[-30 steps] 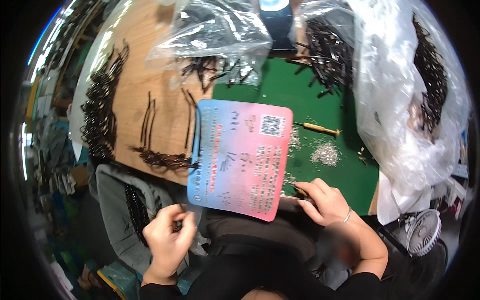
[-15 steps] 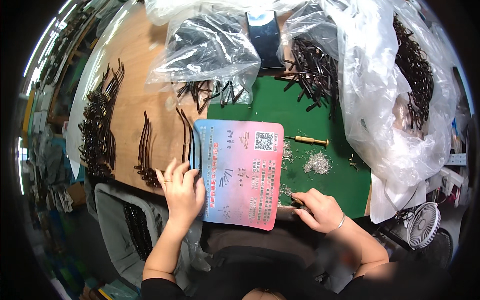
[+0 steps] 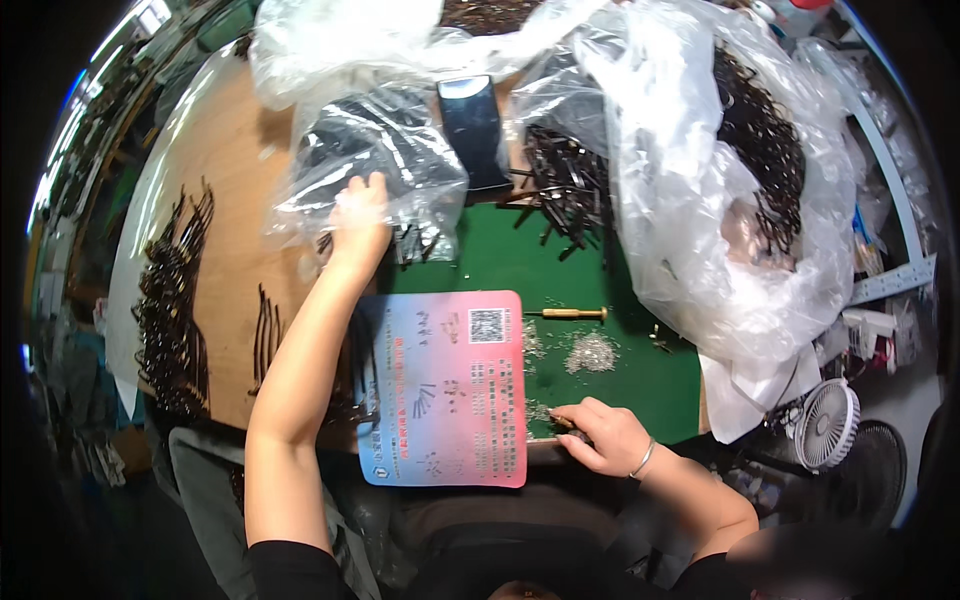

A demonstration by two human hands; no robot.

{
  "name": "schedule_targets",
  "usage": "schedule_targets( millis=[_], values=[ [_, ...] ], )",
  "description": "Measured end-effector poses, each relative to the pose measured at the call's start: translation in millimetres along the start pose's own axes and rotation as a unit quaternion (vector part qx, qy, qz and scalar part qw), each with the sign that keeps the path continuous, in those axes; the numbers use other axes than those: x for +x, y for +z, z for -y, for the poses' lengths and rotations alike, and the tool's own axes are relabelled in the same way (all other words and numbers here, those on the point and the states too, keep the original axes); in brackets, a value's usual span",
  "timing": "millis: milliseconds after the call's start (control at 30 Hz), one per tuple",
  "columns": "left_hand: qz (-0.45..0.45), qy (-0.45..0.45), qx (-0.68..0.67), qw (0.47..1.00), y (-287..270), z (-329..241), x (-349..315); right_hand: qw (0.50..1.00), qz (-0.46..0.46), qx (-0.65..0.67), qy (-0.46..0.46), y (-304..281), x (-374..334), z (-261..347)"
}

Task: The person assembles eyeglasses by inserting small metal screws into the frame hinges using a screwdriver. They repeatedly pick up glasses frames, align the hinge, and tighten the screw to secure the temple arm.

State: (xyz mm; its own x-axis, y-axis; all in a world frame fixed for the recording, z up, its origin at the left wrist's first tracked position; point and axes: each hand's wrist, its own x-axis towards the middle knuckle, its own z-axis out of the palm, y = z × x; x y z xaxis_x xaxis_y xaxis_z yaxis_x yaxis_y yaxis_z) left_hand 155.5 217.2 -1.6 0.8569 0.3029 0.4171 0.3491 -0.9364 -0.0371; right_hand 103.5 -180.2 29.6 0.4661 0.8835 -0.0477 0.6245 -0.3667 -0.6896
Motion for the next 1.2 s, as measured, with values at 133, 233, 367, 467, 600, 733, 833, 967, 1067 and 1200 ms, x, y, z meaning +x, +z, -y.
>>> schedule_targets(
  millis=[133, 233, 367, 467, 600, 733, 833, 967, 1067, 1200],
  values=[
    [0.051, 0.06, 0.066, 0.995, -20.3, -28.6, -15.4, 1.0, -0.009, 0.011, -0.007, -2.5, -1.9, -5.1],
    [0.103, 0.094, 0.081, 0.987, -26.9, -26.1, -17.5, 1.0, 0.006, 0.006, -0.008, 0.6, 1.9, -6.5],
    [-0.049, 0.074, -0.084, 0.992, -57.7, -17.0, -17.5, 0.995, 0.007, 0.092, 0.025, -21.4, -11.6, -16.9],
    [0.028, -0.01, -0.235, 0.972, -115.8, -24.6, -45.2, 0.965, -0.106, 0.154, 0.184, -55.6, -18.8, -28.2],
    [0.091, -0.052, -0.513, 0.852, -163.0, -81.4, -89.3, 0.932, -0.142, -0.043, 0.329, -95.0, -0.8, -69.7],
    [0.151, -0.128, -0.614, 0.764, -171.1, -101.7, -139.4, 0.933, -0.118, -0.077, 0.332, -81.3, 16.3, -82.3],
    [0.227, -0.144, -0.623, 0.734, -165.9, -111.6, -160.3, 0.938, -0.105, -0.037, 0.327, -87.2, 14.9, -73.8],
    [0.296, -0.186, -0.666, 0.658, -163.6, -126.6, -172.7, 0.953, -0.167, -0.03, 0.251, -86.0, 2.6, -57.9],
    [0.374, -0.235, -0.71, 0.549, -165.3, -138.4, -184.2, 0.972, -0.059, 0.106, 0.201, -94.7, -15.0, -5.6],
    [0.423, -0.173, -0.711, 0.535, -159.9, -163.5, -197.7, 0.936, 0.084, 0.312, 0.139, -52.0, -9.3, 13.4]
  ],
)
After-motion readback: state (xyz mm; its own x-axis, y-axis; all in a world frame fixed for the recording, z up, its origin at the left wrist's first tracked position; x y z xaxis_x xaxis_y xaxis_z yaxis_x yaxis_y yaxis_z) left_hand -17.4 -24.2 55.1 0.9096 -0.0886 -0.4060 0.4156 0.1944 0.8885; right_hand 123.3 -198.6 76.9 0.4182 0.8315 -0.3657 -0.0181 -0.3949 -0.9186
